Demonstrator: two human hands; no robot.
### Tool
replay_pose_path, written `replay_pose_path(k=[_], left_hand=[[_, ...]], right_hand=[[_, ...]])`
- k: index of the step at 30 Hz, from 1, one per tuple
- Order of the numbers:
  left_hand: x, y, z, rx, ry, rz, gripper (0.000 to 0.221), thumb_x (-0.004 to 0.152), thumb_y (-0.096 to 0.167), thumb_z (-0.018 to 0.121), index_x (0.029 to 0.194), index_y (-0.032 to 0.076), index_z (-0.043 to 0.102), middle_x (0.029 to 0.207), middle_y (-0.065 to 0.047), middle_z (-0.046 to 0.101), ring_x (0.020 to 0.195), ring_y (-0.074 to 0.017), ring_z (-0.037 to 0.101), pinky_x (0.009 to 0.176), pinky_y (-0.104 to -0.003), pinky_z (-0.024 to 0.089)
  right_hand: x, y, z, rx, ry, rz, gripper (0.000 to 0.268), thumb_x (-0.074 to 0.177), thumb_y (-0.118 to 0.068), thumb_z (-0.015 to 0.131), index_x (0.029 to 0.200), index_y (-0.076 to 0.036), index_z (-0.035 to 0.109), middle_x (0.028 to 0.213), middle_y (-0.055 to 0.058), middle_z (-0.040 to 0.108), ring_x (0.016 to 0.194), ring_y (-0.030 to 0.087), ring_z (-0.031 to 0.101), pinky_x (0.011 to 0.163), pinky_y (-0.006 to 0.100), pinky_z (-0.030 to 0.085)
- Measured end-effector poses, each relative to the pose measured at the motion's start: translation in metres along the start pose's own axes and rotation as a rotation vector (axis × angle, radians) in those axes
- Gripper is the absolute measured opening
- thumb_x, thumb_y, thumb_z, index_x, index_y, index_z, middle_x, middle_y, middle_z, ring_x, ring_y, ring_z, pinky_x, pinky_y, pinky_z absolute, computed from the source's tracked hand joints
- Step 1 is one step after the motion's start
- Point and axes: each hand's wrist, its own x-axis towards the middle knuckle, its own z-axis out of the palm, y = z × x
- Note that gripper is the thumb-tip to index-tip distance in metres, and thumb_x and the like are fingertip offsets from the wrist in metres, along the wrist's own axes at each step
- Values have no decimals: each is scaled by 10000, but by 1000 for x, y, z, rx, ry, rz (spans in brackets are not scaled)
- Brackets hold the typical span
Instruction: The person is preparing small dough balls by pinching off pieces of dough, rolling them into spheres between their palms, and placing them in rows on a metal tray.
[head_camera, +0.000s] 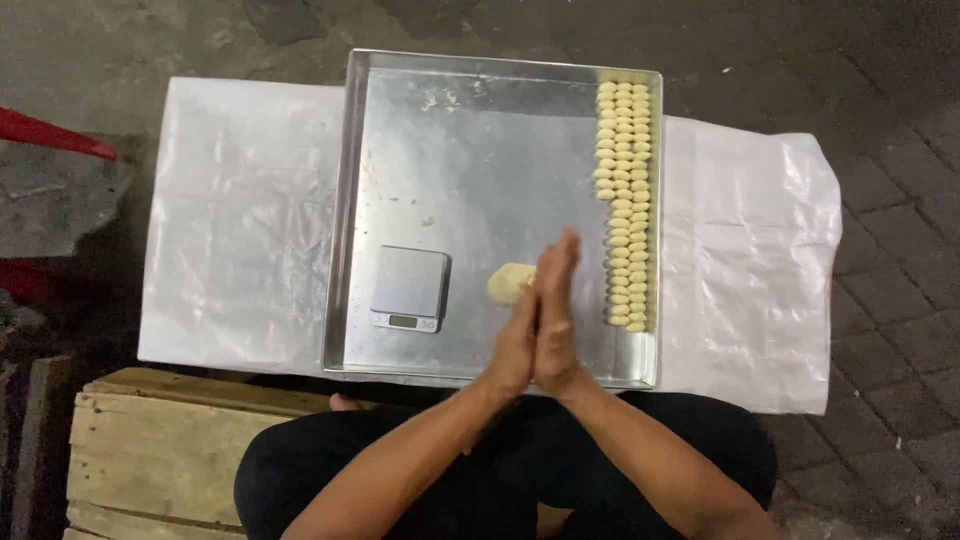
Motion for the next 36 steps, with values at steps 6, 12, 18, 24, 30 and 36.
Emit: replay_pose_path(k=[6,12,18,24,30,36], left_hand=[[-1,22,9,50,209,-329,699,1100,495,182,1623,34,232,1680,-227,187,1549,-347,210,1289,-441,97],[2,-8,-6,-29,318,-348,733,1072,568,236,1604,74,335,1671,-153,279,1535,-288,300,1269,-422,190],[10,-41,-13,-392,326,-381,759,1043,639,372,1582,105,410,1632,-143,372,1436,-280,454,1214,-446,340],[25,-76,-42,-997,412,-465,676,1020,646,514,1310,62,692,1183,-206,737,1027,-305,751,900,-379,616],[37,-40,-55,-988,350,-215,666,1065,579,484,1379,12,637,1321,-214,668,1218,-348,654,1022,-441,583],[32,-15,-53,-783,345,-45,717,1092,630,357,1465,58,574,1505,-152,546,1451,-309,460,1221,-460,359]], right_hand=[[2,6,16,9,-14,-42,911,1027,-698,-34,1648,-33,-53,1725,151,-118,1579,357,-148,1299,504,-104],[-6,-1,25,-20,-88,-68,922,1037,-689,-1,1647,3,10,1729,160,-69,1588,380,-122,1296,504,-102],[1,-2,19,-122,-45,191,640,1157,-369,215,1659,-30,8,1726,183,-57,1582,377,-98,1296,504,-102],[7,-4,11,-132,26,-21,827,1054,-625,151,1595,-7,247,1681,134,185,1572,373,69,1296,546,-35],[21,4,-3,-216,124,-81,339,985,-261,737,1239,-36,740,1230,85,705,1258,327,622,1229,544,215],[19,3,9,-419,-10,-221,334,772,-396,919,1033,-208,826,993,-70,700,990,210,587,1027,448,390]])
